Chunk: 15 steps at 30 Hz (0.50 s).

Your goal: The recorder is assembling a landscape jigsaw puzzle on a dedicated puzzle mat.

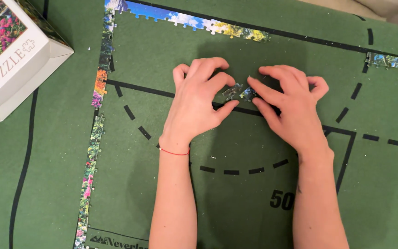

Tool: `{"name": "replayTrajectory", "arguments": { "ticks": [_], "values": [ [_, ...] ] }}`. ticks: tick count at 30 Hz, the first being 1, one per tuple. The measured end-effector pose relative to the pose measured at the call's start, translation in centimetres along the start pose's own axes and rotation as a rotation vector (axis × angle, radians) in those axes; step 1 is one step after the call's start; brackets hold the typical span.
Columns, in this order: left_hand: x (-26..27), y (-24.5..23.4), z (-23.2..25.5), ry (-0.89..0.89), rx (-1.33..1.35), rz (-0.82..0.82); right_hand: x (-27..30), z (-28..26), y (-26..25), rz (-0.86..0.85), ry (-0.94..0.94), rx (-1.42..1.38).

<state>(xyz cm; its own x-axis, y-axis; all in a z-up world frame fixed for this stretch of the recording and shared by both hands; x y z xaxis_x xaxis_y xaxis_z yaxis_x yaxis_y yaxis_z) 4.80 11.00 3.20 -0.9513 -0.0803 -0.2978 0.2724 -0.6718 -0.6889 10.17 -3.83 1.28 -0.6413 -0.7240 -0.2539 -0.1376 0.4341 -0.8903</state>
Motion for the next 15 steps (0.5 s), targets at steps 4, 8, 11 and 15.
{"name": "replayTrajectory", "arguments": {
  "ticks": [4, 8, 11, 15],
  "values": [
    [0.1, -0.3, -0.3, 0.015, -0.009, 0.017, -0.1, 0.2, -0.3, 0.023, 0.018, -0.029],
    [-0.3, -0.7, -0.1, 0.018, 0.016, 0.039, 0.0, 1.2, -0.4, 0.019, 0.055, -0.128],
    [-0.1, -1.2, -0.1, 0.016, 0.026, 0.088, 0.9, 1.8, -0.5, 0.021, 0.061, -0.177],
    [1.5, -1.8, -4.2, -0.065, 0.526, 0.298, 2.6, 3.6, -0.3, 0.099, 0.05, -0.326]
  ]
}}
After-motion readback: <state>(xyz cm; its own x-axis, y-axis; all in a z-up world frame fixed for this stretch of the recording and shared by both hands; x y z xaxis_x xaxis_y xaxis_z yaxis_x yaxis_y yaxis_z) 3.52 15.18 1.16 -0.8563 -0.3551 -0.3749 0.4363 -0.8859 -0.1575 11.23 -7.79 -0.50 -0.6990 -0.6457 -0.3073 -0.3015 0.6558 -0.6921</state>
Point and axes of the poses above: each hand's wrist, its own x-axis away from the middle knuckle, its own y-axis out of the palm, z = x × y, the point moved 10 cm from there along -x, towards the middle knuckle, and after that the axes turned 5 degrees about x, right-handed, at the moved point
